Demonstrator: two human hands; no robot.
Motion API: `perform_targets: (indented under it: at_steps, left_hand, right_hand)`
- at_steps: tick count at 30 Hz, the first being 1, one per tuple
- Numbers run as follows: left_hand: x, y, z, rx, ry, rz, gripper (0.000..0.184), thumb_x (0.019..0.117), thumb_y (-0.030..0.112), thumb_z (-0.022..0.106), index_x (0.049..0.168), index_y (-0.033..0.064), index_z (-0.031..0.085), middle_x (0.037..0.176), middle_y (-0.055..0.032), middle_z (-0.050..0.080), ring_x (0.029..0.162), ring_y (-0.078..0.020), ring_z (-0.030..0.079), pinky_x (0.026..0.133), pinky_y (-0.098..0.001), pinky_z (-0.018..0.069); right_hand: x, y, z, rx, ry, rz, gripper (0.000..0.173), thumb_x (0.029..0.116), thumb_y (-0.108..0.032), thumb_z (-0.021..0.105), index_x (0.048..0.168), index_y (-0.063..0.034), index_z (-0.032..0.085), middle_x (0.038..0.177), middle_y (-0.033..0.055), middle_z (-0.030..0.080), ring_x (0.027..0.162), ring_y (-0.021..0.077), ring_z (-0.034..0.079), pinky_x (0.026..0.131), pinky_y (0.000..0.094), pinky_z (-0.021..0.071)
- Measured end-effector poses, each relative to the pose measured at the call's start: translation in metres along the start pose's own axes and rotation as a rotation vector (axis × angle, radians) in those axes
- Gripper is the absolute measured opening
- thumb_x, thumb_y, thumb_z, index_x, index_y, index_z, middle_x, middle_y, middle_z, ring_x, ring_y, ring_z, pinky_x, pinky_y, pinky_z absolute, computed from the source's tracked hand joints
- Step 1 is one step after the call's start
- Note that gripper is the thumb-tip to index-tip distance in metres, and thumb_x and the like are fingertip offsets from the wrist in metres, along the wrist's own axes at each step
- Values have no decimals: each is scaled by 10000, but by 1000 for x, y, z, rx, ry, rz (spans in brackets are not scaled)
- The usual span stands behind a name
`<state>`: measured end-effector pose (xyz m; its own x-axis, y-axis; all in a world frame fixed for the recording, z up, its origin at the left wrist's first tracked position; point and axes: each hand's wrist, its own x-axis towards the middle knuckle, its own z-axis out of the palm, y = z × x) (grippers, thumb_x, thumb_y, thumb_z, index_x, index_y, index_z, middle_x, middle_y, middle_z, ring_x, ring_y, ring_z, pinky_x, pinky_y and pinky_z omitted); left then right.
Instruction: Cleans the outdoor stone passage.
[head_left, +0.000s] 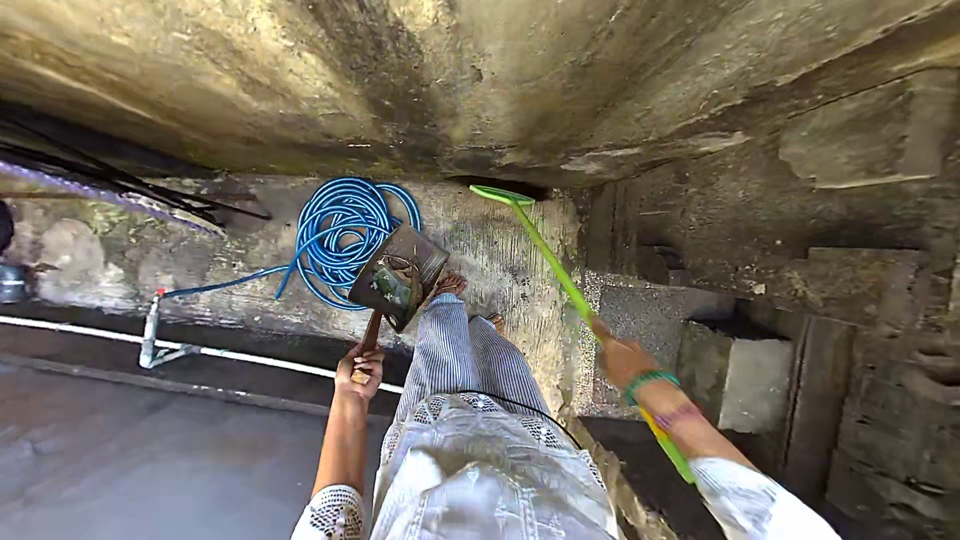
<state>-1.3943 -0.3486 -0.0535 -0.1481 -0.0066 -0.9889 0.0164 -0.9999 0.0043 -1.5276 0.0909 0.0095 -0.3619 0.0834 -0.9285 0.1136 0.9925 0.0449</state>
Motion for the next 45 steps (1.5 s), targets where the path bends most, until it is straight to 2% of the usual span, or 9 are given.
perform_targets:
  at_steps: [4, 10, 17, 27, 29, 33, 37, 41, 45]
  left_hand:
    - [-3, -13, -23, -116, -1, 32, 357, 1080, 329, 306, 960, 61, 510, 611, -1, 514, 384, -42, 477, 342, -148, 408]
    - [-13, -7, -57, -197, 2, 28, 364, 1078, 329, 309, 972, 52, 521, 618, -7, 531, 381, -40, 482, 339, -145, 406]
    - [-12, 0, -51, -228, 64, 61, 378, 1082, 351, 304, 957, 60, 510, 634, -19, 529, 394, -57, 487, 349, -152, 409]
    - [-31, 24, -73, -220, 53, 29, 373, 1082, 354, 307, 972, 62, 510, 616, -3, 515, 378, -39, 472, 332, -145, 395]
    - [-34, 20, -76, -236, 61, 45, 369, 1082, 350, 311, 974, 61, 513, 628, -9, 526, 384, -38, 479, 334, -144, 397]
    - [-41, 11, -81, -302, 49, 61, 399, 1074, 369, 301, 961, 54, 518, 618, -10, 529, 381, -47, 481, 335, -148, 401]
    - [-57, 8, -96, -349, 11, 38, 406, 1073, 352, 297, 984, 32, 531, 646, -19, 552, 395, -49, 501, 347, -145, 420]
    - [-59, 2, -106, -314, -5, 46, 412, 1075, 353, 295, 980, 32, 535, 650, -22, 562, 394, -45, 502, 342, -143, 415]
    - [-64, -7, -110, -279, 14, 77, 416, 1081, 367, 284, 991, 38, 523, 617, -9, 533, 386, -37, 499, 336, -141, 415]
  right_hand:
    - [61, -17, 9, -144, -69, -35, 844, 991, -68, 565, 1671, -154, 74, 1385, 343, 558, 1274, 504, 568, 1049, 634, 457]
    - [-35, -6, -22, -160, -4, -62, 772, 1029, -115, 528, 1674, -209, 115, 1247, 332, 642, 1155, 516, 629, 983, 640, 492]
    - [75, -70, 16, -367, -50, -69, 773, 1027, -8, 450, 1666, -118, 28, 1330, 328, 600, 1224, 482, 613, 1017, 597, 490]
    - [-55, -19, -35, -473, -53, -55, 752, 1048, -160, 502, 1676, -244, 97, 1143, 314, 685, 1088, 495, 668, 939, 619, 519]
    - [-25, -27, -28, -484, -12, -119, 688, 1097, -215, 435, 1677, -210, 66, 1124, 324, 683, 1061, 506, 672, 933, 625, 517]
    - [60, -48, -10, -588, -48, -146, 712, 1077, -42, 377, 1671, -168, 7, 1265, 339, 629, 1174, 510, 632, 995, 614, 495]
    - [53, -17, -14, -685, -75, -120, 677, 1083, -42, 366, 1669, -139, 42, 1281, 354, 617, 1202, 518, 615, 1009, 614, 481]
    - [-4, 46, -16, -600, -39, -117, 653, 1098, -136, 381, 1676, -211, 85, 1180, 353, 661, 1105, 546, 647, 950, 658, 500]
    - [-82, 98, 13, -110, 4, -222, 720, 1044, -285, 593, 1660, -217, 227, 1053, 315, 709, 885, 495, 700, 840, 657, 538]
